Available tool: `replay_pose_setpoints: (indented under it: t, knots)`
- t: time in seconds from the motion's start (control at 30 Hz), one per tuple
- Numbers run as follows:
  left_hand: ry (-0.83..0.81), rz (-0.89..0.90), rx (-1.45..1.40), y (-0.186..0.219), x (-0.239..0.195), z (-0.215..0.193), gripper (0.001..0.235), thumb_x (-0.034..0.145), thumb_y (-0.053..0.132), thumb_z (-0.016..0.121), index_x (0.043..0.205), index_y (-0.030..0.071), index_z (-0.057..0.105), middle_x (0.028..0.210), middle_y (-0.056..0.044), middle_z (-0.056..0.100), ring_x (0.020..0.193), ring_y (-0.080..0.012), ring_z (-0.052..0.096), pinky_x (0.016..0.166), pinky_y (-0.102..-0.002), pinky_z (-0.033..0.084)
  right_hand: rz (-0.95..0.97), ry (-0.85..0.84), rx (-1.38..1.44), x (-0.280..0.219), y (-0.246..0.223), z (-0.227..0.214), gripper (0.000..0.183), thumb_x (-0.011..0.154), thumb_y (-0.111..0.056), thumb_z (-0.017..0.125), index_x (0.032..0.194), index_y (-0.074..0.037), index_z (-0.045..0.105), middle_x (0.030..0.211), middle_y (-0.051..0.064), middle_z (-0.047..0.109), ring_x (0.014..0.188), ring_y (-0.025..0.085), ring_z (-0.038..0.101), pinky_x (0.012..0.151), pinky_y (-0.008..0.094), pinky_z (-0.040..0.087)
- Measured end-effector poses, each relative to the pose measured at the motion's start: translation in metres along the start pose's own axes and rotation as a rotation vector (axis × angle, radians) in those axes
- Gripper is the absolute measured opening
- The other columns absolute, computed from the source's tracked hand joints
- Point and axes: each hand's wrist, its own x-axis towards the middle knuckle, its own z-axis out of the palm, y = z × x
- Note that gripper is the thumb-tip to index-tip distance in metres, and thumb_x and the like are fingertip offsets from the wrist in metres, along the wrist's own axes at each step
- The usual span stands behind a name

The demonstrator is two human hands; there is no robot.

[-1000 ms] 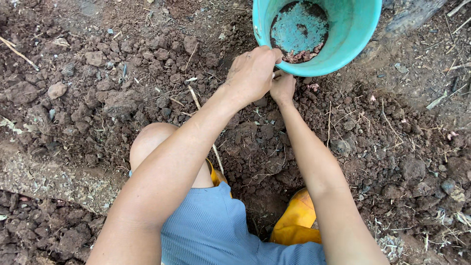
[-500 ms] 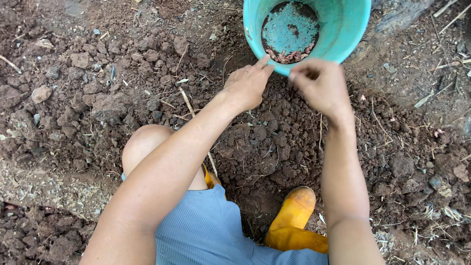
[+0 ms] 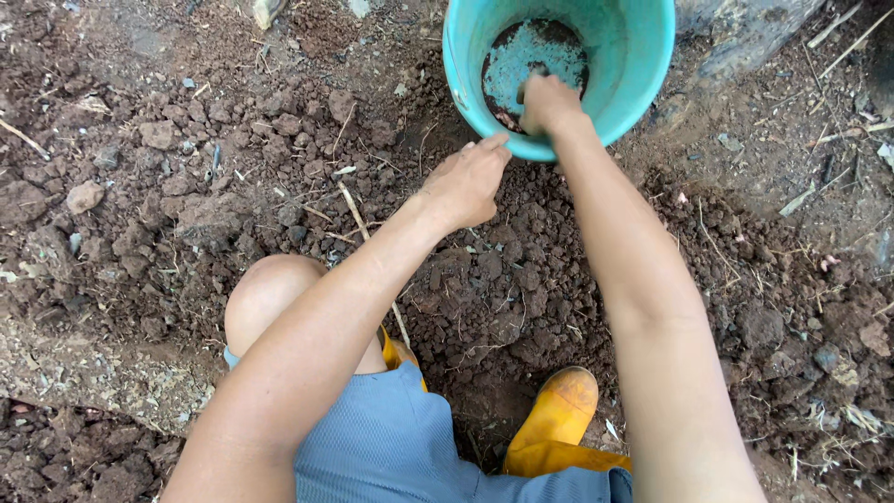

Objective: The person plants small reddish bulbs into a row of tilled soil by hand, taking them from a plastic bucket and pressing them into the ground.

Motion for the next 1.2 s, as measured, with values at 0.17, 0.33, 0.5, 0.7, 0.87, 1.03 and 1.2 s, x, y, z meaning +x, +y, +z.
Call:
replay_pose_setpoints:
  t: [0.17,0.33,0.5,0.7,0.87,1.03,1.2]
  knots:
    - [-0.065,-0.035,-0.053,0.013,-0.011,0.007,0.066,0.093,-0.022,0.068,0.156,-0.006,0.063,0.160,-0.019,0.061,0.130,-0.0391,0.075,0.116,-0.050,0.064,0.003,-0.062,-0.183,0.000,0.005,0.023,0.066,0.106,0.006,0.072,0.169,-0.013,0.066,0.163,0.026,0.065,0.144,0.049,0.067,0.121,0.065,0.061]
    - [-0.126,-0.067,-0.035,0.019,-0.009,0.012,0.050,0.100,-0.018,0.069,0.149,-0.005,0.069,0.140,-0.023,0.080,0.129,-0.0383,0.080,0.116,-0.051,0.066,0.019,0.022,-0.287,0.013,0.023,0.049,0.051,0.111,-0.004,0.067,0.162,-0.010,0.067,0.161,0.030,0.064,0.153,0.052,0.054,0.115,0.071,0.059]
    - [-0.053,0.104,-0.015,-0.010,0.013,0.051,0.043,0.099,-0.003,0.078,0.141,-0.011,0.075,0.144,-0.028,0.074,0.129,-0.0590,0.077,0.114,-0.075,0.064,-0.068,0.142,-0.221,0.041,0.048,0.079,0.049,0.108,-0.030,0.068,0.149,-0.008,0.083,0.145,0.030,0.079,0.144,0.054,0.068,0.112,0.077,0.057]
    - [-0.070,0.125,0.015,-0.004,0.007,0.039,0.038,0.107,0.000,0.072,0.144,-0.011,0.073,0.150,-0.030,0.072,0.137,-0.0570,0.075,0.135,-0.075,0.047,-0.049,0.092,0.046,0.020,0.029,0.056,0.042,0.114,-0.035,0.070,0.146,-0.014,0.085,0.145,0.027,0.082,0.146,0.055,0.070,0.118,0.077,0.054]
    - [-0.071,0.093,0.010,-0.002,0.005,0.039,0.044,0.105,0.003,0.075,0.147,-0.010,0.071,0.158,-0.028,0.068,0.145,-0.0577,0.070,0.135,-0.072,0.051,-0.040,0.144,0.022,0.055,0.041,0.075,0.029,0.108,-0.029,0.079,0.131,-0.015,0.091,0.134,0.026,0.086,0.133,0.054,0.078,0.109,0.074,0.062]
    - [-0.028,0.104,-0.003,-0.009,0.018,0.045,0.048,0.104,0.003,0.078,0.150,-0.009,0.070,0.160,-0.031,0.066,0.148,-0.0594,0.067,0.132,-0.074,0.054,-0.028,0.146,-0.044,0.065,0.048,0.071,0.032,0.104,-0.026,0.085,0.127,-0.005,0.092,0.132,0.031,0.085,0.128,0.056,0.080,0.104,0.072,0.066]
    - [0.012,0.069,-0.017,-0.011,0.027,0.051,0.057,0.097,-0.002,0.081,0.151,-0.013,0.069,0.164,-0.028,0.064,0.149,-0.0591,0.065,0.124,-0.072,0.062,-0.012,0.078,0.020,0.088,0.076,0.072,0.033,0.100,-0.033,0.090,0.114,-0.004,0.093,0.137,0.038,0.083,0.136,0.061,0.075,0.112,0.076,0.063]
